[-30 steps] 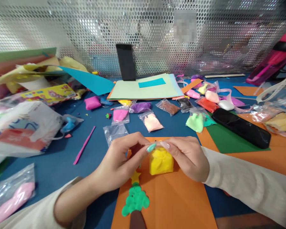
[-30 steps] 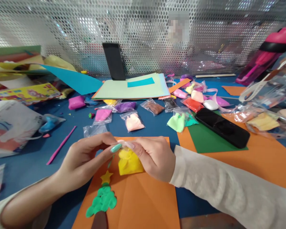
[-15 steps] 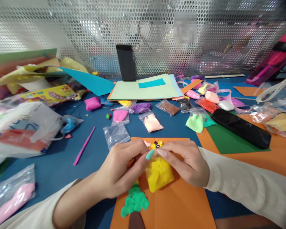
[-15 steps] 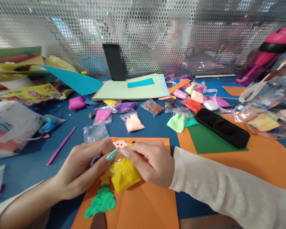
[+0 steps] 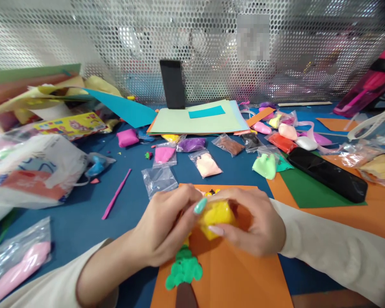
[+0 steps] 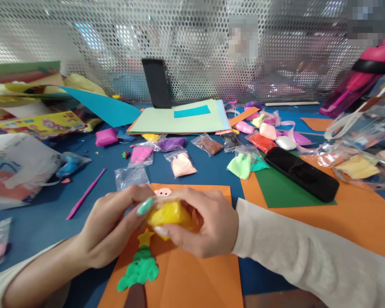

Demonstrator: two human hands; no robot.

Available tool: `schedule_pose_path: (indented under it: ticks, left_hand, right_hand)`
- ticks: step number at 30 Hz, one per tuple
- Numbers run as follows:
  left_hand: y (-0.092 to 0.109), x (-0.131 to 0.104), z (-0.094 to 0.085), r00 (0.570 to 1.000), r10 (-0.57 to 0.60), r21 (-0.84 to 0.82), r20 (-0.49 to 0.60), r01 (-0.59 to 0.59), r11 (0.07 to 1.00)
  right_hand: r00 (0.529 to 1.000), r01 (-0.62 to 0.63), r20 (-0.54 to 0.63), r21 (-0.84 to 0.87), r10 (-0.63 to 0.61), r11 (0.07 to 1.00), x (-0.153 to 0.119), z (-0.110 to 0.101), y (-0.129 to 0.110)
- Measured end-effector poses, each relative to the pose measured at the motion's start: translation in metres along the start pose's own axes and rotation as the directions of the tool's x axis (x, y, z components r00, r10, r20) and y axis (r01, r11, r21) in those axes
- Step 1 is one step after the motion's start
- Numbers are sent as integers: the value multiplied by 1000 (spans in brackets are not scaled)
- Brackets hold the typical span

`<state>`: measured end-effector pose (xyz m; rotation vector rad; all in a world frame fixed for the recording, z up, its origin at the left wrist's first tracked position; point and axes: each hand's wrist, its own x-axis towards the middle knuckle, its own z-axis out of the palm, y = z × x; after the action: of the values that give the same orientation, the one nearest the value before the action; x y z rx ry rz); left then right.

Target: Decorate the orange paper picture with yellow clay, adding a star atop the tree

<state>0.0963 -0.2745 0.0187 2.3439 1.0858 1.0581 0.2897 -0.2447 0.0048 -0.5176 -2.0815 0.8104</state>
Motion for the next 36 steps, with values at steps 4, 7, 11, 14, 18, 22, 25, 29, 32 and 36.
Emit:
schedule_pose_path:
  ticks: [4,7,11,14,18,22,25,29,32,36]
  left_hand:
    - [-16,6,-9,994,-110,172,-26,113,978]
    - [-29,10,-13,984,-163,456,74,112,883]
    - [-37,9,-9,964,-215,580,160,84,810]
    - [-40,9,-3,951,-250,605,184,91,791]
    - [-41,11,3,937,-281,606,206,103,788]
    - [-37,13,1,933,-281,551,226,115,826]
    - [-34,13,-1,934,-265,479,238,125,869]
    - [-34,11,0,950,-234,394,208,138,909]
    - [-35,10,1,969,-185,336,163,122,934]
    - [-37,8,-2,993,-94,288,71,70,955]
  right_hand:
    - [930,-59,-367,-220,-26,974,10,-13,32]
    - [874,-223,-482,-282,63,933,19,-30,67]
    - [889,-290,-452,-441,68,849,22,-38,80]
    - [955,-93,-284,-573,-91,814,18,-27,62]
    - [985,51,-92,-643,-143,764,14,-15,40]
    - [991,76,-37,-637,-129,767,14,-16,42]
    - [996,42,-35,-582,-77,812,15,-19,48]
    - [999,24,50,-528,3,849,15,-18,48]
    - [994,59,106,-497,-6,866,15,-17,45]
    - [976,114,216,-451,-16,885,15,-17,44]
